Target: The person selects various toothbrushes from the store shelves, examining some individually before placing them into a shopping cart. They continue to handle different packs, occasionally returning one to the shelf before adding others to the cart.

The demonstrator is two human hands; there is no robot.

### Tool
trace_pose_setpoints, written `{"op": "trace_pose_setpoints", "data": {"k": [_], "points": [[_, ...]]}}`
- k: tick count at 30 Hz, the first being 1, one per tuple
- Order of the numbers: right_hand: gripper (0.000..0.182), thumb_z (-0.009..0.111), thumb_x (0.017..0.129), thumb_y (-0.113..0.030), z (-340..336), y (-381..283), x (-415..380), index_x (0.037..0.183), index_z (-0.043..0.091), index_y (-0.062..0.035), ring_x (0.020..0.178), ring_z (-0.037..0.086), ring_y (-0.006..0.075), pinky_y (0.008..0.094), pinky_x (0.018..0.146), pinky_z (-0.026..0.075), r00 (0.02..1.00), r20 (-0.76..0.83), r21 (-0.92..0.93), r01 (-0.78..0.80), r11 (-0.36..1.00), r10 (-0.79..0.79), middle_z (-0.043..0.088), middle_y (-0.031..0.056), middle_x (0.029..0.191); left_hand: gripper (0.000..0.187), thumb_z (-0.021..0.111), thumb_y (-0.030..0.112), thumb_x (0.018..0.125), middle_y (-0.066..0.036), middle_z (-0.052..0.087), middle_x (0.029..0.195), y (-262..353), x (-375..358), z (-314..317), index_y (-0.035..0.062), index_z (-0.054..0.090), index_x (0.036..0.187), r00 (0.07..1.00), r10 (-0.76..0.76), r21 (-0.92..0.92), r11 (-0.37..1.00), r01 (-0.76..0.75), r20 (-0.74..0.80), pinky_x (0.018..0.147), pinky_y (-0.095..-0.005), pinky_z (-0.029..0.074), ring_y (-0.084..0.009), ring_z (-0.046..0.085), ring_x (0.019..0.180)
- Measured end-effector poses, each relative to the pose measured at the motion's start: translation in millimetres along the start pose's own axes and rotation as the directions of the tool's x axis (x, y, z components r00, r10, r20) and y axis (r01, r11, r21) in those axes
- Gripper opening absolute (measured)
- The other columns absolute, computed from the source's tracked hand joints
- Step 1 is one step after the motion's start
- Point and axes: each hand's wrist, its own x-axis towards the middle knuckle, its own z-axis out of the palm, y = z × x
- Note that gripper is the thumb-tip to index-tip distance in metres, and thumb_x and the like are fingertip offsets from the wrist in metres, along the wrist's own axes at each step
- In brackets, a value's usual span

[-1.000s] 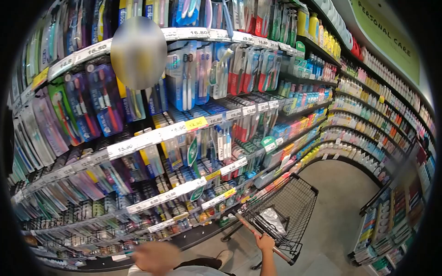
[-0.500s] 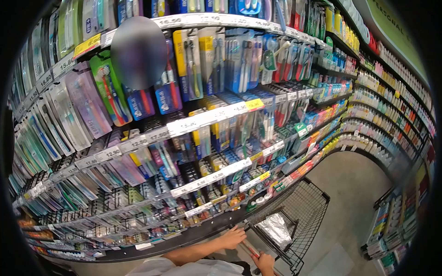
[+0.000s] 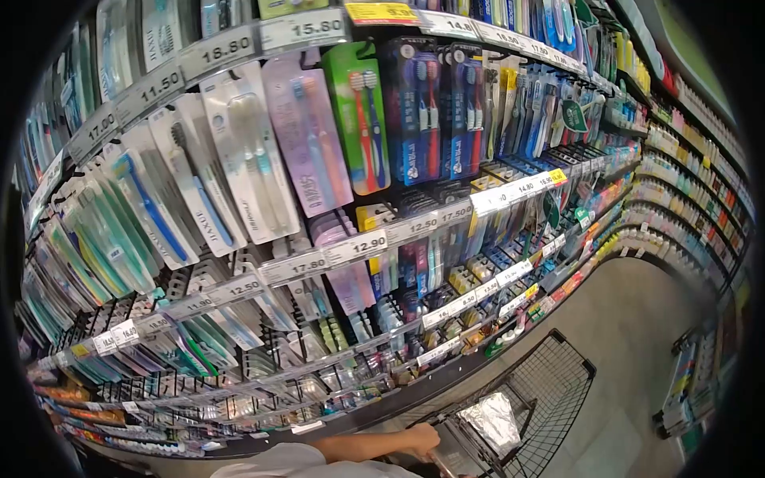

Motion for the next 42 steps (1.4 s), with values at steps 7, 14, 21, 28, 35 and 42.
{"op": "trace_pose_setpoints", "data": {"k": [7, 14, 21, 28, 35, 42], "points": [[0.042, 0.061, 0.075, -0.04, 43.7, -76.3, -60.5, 0.086, 0.067, -0.0004, 0.079, 0.064, 0.0383, 0.0467, 0.066, 0.047, 0.988, 0.141, 0.158, 0.036, 0.987, -0.058, 0.064, 0.0236, 0.076, 0.025, 0.066, 0.02, 0.061, -0.013, 0.069, 0.084, 18.9, -88.8, 22.0, 0.006, 0.072, 0.08, 0.968, -0.152, 0.069, 0.988, 0.141, 0.201, 0.068, -0.0399, 0.052, -0.0291, 0.066, 0.083], [0.037, 0.066, 0.073, -0.033, 95.9, -81.4, -119.4, 0.087, 0.066, 0.0011, 0.078, 0.063, 0.0371, 0.0447, 0.067, 0.046, 0.987, 0.013, 0.127, 0.159, 0.979, -0.162, 0.064, 0.0227, 0.08, 0.016, 0.064, 0.019, 0.061, -0.012, 0.065, 0.067, 31.2, -119.8, 92.9, 0.006, 0.07, 0.068, 0.925, -0.145, -0.018, 0.987, 0.162, 0.352, 0.058, -0.0397, 0.05, -0.0282, 0.065, 0.067], [0.033, 0.066, 0.073, -0.029, 97.2, -124.3, -195.7, 0.086, 0.066, 0.0014, 0.078, 0.063, 0.0388, 0.0466, 0.068, 0.048, 0.991, 0.07, 0.186, 0.103, 0.977, -0.117, 0.064, 0.0241, 0.078, 0.013, 0.065, 0.016, 0.053, -0.008, 0.064, 0.06, 79.1, -194.1, 97.7, 0.0091, 0.069, 0.063, 0.86, -0.25, -0.049, 0.952, 0.302, 0.444, 0.055, -0.0395, 0.049, -0.0254, 0.065, 0.061], [0.039, 0.062, 0.074, -0.036, 137.1, -122.7, -222.2, 0.085, 0.067, 0.0005, 0.076, 0.062, 0.0407, 0.0468, 0.067, 0.048, 0.996, 0.058, 0.141, 0.06, 0.988, -0.069, 0.064, 0.0242, 0.077, 0.019, 0.065, 0.01, 0.055, -0.01, 0.062, 0.064, 90.6, -218.5, 129.3, 0.002, 0.068, 0.072, 0.737, -0.099, -0.314, 0.861, 0.4, 0.669, 0.049, -0.0354, 0.046, -0.0228, 0.058, 0.055], [0.045, 0.062, 0.072, -0.044, 167.9, -124.3, -236.7, 0.084, 0.067, -0.0012, 0.075, 0.063, 0.0399, 0.0461, 0.067, 0.049, 0.997, 0.071, 0.101, 0.013, 0.995, -0.02, 0.064, 0.0234, 0.075, 0.006, 0.063, 0.005, 0.056, -0.011, 0.051, 0.051, 77.9, -236.0, 155.0, 0.0002, 0.06, 0.057, 0.666, 0.049, -0.418, 0.812, 0.407, 0.744, 0.041, -0.0347, 0.039, -0.0214, 0.048, 0.042], [0.051, 0.062, 0.07, -0.051, 205.6, -156.0, -251.5, 0.083, 0.068, -0.0029, 0.074, 0.063, 0.0392, 0.0455, 0.067, 0.05, 0.998, 0.063, 0.006, -0.011, 1.0, 0.01, 0.064, 0.0226, 0.073, 0.008, 0.061, 0.008, 0.05, -0.009, 0.051, 0.045, 71.4, -286.5, 169.5, 0.0013, 0.058, 0.054, 0.851, 0.084, -0.419, 0.893, 0.166, 0.518, 0.035, -0.037, 0.038, -0.0217, 0.052, 0.04]]}}
